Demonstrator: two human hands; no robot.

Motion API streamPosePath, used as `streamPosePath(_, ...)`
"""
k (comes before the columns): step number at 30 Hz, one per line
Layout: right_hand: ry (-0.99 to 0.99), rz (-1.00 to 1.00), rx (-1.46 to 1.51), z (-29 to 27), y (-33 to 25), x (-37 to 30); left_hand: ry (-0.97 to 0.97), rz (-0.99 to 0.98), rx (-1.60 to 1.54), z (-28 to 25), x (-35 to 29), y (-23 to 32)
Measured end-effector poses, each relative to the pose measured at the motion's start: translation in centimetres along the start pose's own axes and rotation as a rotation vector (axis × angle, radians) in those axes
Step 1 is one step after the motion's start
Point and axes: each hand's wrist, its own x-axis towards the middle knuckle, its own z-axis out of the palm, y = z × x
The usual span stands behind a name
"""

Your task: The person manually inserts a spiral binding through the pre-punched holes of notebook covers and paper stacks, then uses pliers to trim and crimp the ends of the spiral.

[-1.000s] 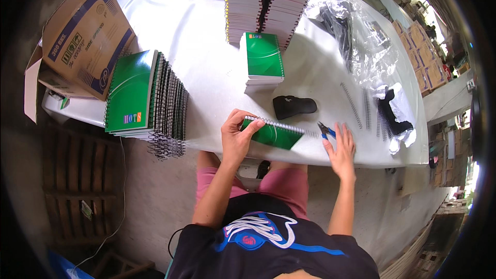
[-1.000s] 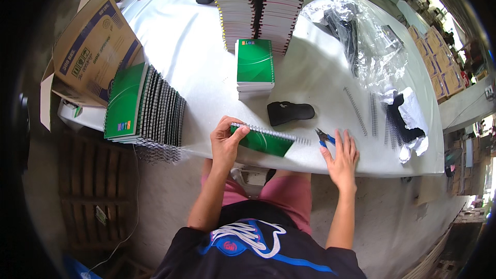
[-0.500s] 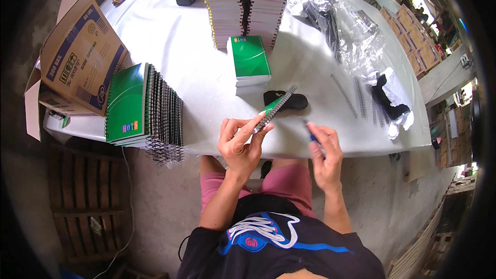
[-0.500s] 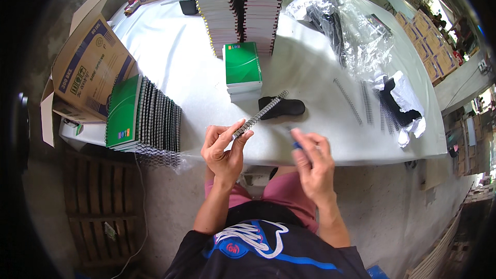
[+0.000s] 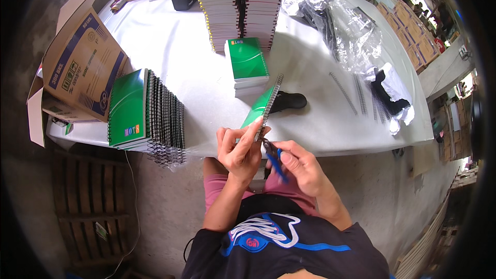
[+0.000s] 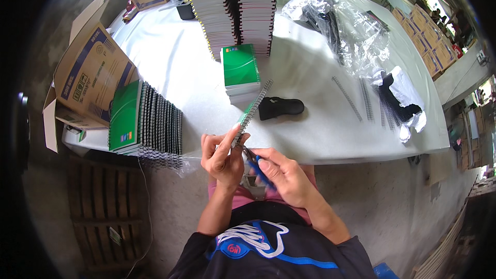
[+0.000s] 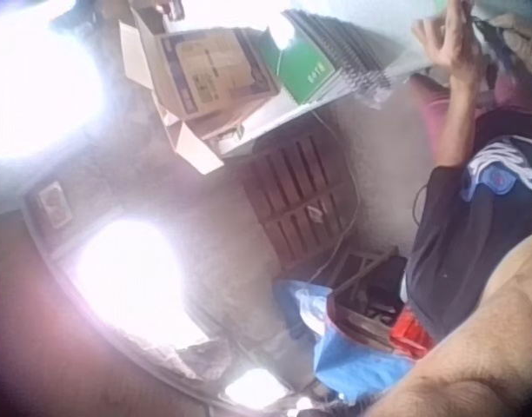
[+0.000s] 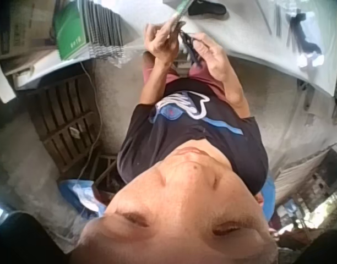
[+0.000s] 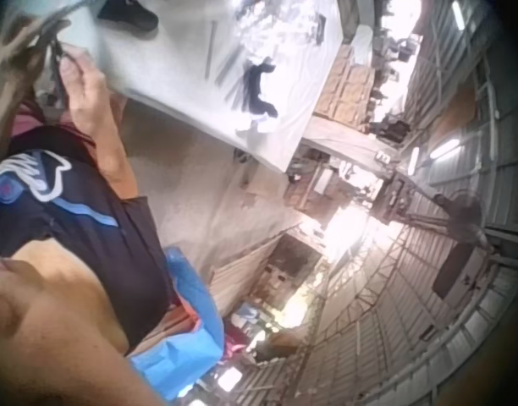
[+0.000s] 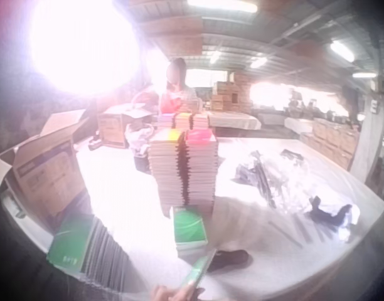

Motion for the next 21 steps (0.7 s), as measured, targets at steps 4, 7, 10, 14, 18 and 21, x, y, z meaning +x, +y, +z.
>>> streamPosePath(4,-0.069,-0.052,0.099,-0.2,1.1,0.1,0.007,-0.022,-0.025,0.1,-0.2,-0.2)
streamPosePath(7,0.328,-0.357,-0.915,-2.1,2.3,1.0,0.102,-0.158,-0.124,0.2,-0.6,-1.5)
streamPosePath(10,0.592,-0.197,-1.354,-6.4,4.0,1.4,0.219,-0.332,-0.386,-0.2,0.8,-0.7)
streamPosePath(14,0.715,-0.134,-1.537,-11.0,7.5,2.5,0.280,-0.583,-0.634,-1.9,2.3,2.5)
streamPosePath(18,0.355,-0.682,-0.623,-4.4,-0.1,4.5,0.316,-0.375,-0.527,-3.9,2.4,3.1)
streamPosePath(21,0.080,-0.813,0.063,1.4,-3.7,6.3,0.239,-0.079,-0.346,-6.9,4.3,3.6)
